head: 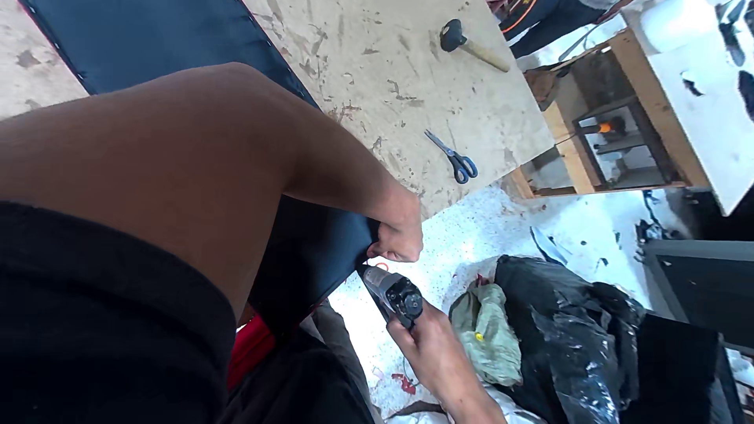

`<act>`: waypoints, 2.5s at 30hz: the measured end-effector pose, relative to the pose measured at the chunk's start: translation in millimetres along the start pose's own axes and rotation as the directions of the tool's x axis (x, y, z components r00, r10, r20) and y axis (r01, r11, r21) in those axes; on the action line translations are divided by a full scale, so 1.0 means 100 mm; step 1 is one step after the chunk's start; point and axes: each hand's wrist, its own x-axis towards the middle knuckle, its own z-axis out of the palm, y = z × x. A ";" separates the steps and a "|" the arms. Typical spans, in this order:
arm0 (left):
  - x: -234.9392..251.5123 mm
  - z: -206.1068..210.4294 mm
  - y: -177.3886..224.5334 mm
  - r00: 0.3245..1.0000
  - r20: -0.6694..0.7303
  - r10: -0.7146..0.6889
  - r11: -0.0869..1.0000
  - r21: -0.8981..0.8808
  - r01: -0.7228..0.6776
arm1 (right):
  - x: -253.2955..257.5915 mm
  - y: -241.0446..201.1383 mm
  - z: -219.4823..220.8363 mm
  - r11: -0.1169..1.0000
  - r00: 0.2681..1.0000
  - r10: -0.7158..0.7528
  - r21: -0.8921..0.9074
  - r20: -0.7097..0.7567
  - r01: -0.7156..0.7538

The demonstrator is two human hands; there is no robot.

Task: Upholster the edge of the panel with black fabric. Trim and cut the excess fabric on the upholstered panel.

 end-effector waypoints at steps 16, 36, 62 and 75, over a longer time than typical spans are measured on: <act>-0.07 0.07 -0.14 0.999 0.036 0.015 0.996 -0.088 -0.012 | -0.15 -0.48 0.07 0.998 0.990 -0.029 -0.060 0.136 0.037; 0.14 -0.02 -0.67 0.956 -0.292 0.026 0.972 -0.214 -0.092 | 0.51 0.43 -0.44 0.999 0.998 -0.054 -0.004 0.016 0.054; -0.19 0.03 -1.30 0.759 -0.589 -0.278 0.611 -0.718 -0.333 | 0.92 0.67 -0.75 0.990 0.992 -0.042 -0.129 0.121 0.058; -2.29 1.15 -0.52 0.317 -0.411 -0.855 0.402 -0.911 -0.097 | 0.86 1.07 -1.19 0.996 0.995 0.059 -0.075 0.078 -0.053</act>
